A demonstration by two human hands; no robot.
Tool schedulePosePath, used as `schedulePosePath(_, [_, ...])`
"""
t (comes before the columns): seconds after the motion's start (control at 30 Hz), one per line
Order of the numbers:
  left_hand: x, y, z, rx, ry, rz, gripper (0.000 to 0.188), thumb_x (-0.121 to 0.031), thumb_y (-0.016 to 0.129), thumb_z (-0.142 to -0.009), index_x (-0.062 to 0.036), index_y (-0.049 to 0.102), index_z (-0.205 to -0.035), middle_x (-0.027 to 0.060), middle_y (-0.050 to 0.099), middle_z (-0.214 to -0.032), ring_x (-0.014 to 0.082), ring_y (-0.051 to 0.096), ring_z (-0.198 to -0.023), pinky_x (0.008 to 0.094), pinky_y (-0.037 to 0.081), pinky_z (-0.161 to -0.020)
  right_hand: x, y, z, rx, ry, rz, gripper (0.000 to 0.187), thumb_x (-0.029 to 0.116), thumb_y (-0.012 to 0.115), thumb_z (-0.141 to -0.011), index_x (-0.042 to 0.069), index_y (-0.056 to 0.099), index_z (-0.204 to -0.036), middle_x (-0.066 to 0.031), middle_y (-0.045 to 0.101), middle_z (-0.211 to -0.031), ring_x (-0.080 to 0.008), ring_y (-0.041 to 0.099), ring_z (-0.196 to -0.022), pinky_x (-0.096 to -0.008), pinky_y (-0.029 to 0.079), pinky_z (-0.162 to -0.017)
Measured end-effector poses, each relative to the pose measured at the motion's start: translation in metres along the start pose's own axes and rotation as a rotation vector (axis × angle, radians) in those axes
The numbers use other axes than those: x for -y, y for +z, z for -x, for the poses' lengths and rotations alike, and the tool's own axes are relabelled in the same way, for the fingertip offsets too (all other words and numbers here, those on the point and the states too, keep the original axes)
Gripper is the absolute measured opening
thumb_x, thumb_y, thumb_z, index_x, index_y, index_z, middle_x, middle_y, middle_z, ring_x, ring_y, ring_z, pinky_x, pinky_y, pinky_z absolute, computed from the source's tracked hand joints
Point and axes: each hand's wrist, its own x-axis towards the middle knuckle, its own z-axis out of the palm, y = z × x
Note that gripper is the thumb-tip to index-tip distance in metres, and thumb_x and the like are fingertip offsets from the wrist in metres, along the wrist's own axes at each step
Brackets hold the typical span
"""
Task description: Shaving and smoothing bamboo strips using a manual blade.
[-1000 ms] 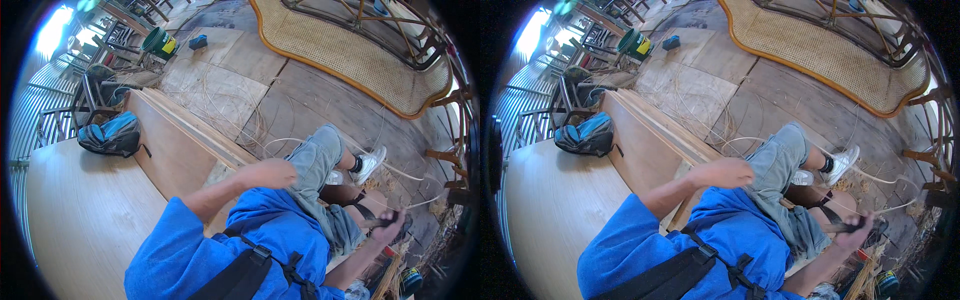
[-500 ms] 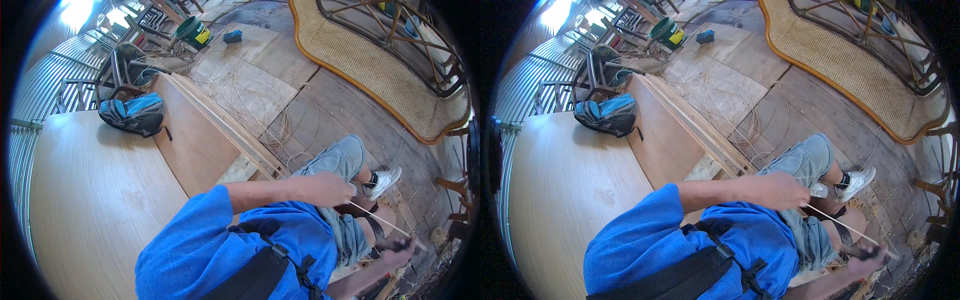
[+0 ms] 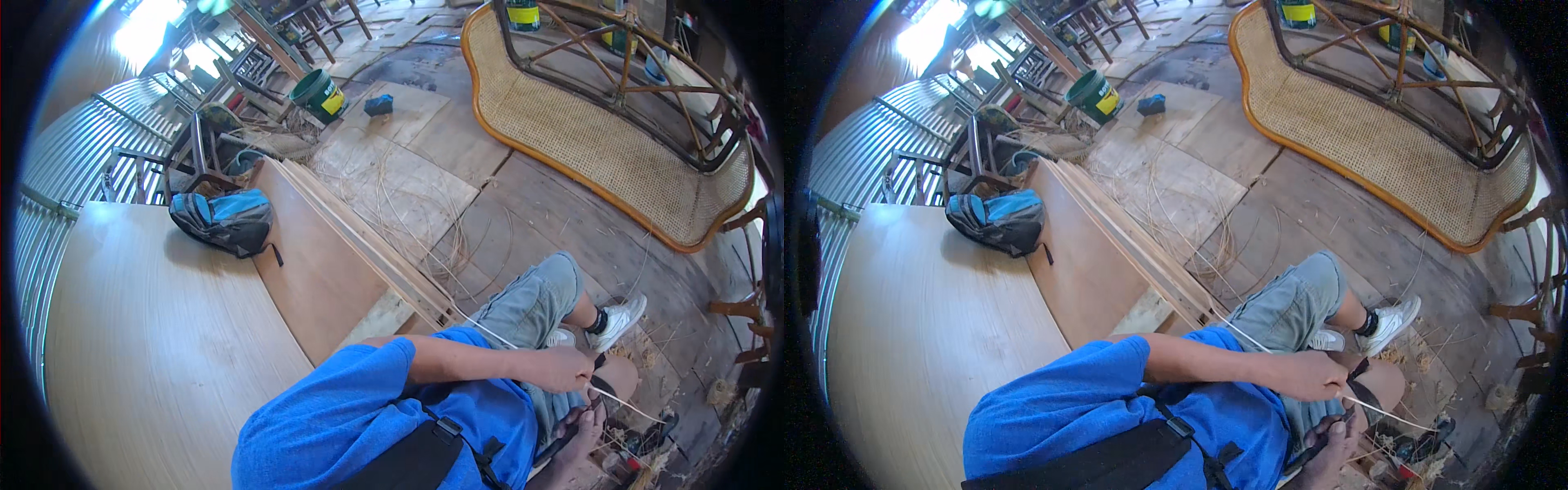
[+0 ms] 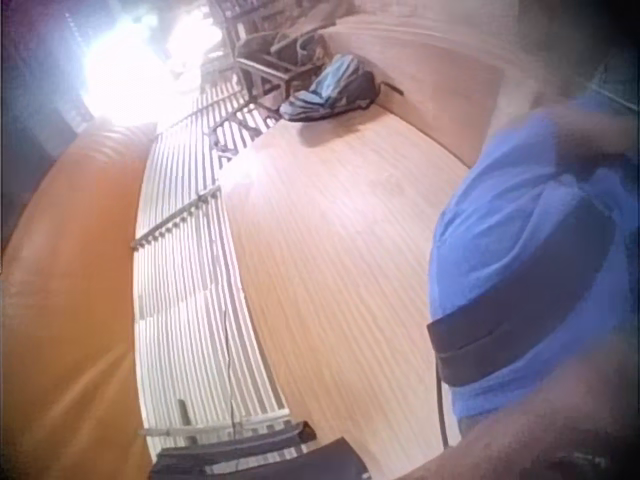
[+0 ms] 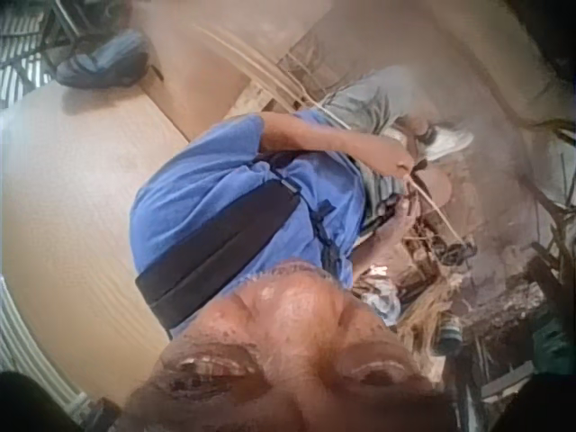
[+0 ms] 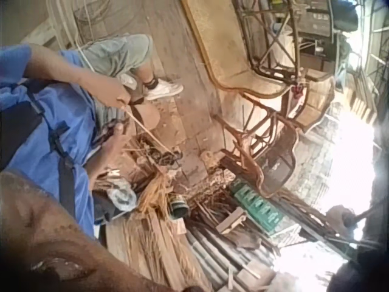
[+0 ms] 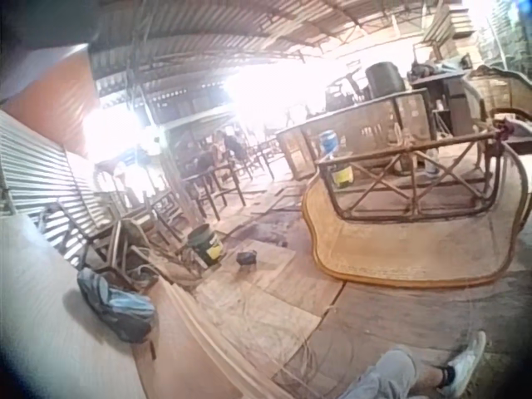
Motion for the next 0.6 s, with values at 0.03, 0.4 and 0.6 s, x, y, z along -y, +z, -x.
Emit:
schedulePosePath(0.03, [-0.002, 0.000, 0.001, 0.043, -0.018, 0.026, 0.022, -0.021, 0.050, -0.082, -0.0004, 0.058, -0.084, 0.0184, 0.060, -0.075, 0.0348, 0.059, -0.071, 0.0420, 0.044, -0.062, -0.002, 0.007, -0.003, 0.004, -0.009, -0.012, 0.031, 0.029, 0.053, -0.089, 0.004, 0.051, -0.106, -0.0007, 0.047, -0.065, -0.0076, 0.045, -0.047, -0.0189, 0.035, -0.038])
schedulePosePath(0.4, [0.012, 0.010, 0.039, -0.063, -0.043, 0.016, 0.020, -0.023, 0.052, -0.083, -0.0029, 0.055, -0.084, 0.0170, 0.059, -0.073, 0.0354, 0.058, -0.072, 0.0431, 0.043, -0.061, -0.019, -0.032, -0.025, -0.210, -0.026, 0.047, 0.024, 0.028, 0.050, -0.090, 0.008, 0.053, -0.101, 0.0011, 0.048, -0.067, -0.0058, 0.039, -0.045, -0.0182, 0.030, -0.038])
schedulePosePath(0.6, [0.020, 0.016, 0.029, -0.015, -0.084, -0.180, 0.021, -0.025, 0.048, -0.085, -0.0048, 0.054, -0.086, 0.0194, 0.059, -0.081, 0.0397, 0.057, -0.077, 0.0476, 0.045, -0.064, -0.022, 0.002, -0.018, -0.151, 0.151, 0.076, 0.022, 0.023, 0.052, -0.088, 0.005, 0.054, -0.101, 0.0008, 0.048, -0.067, -0.0063, 0.041, -0.048, -0.0189, 0.032, -0.041])
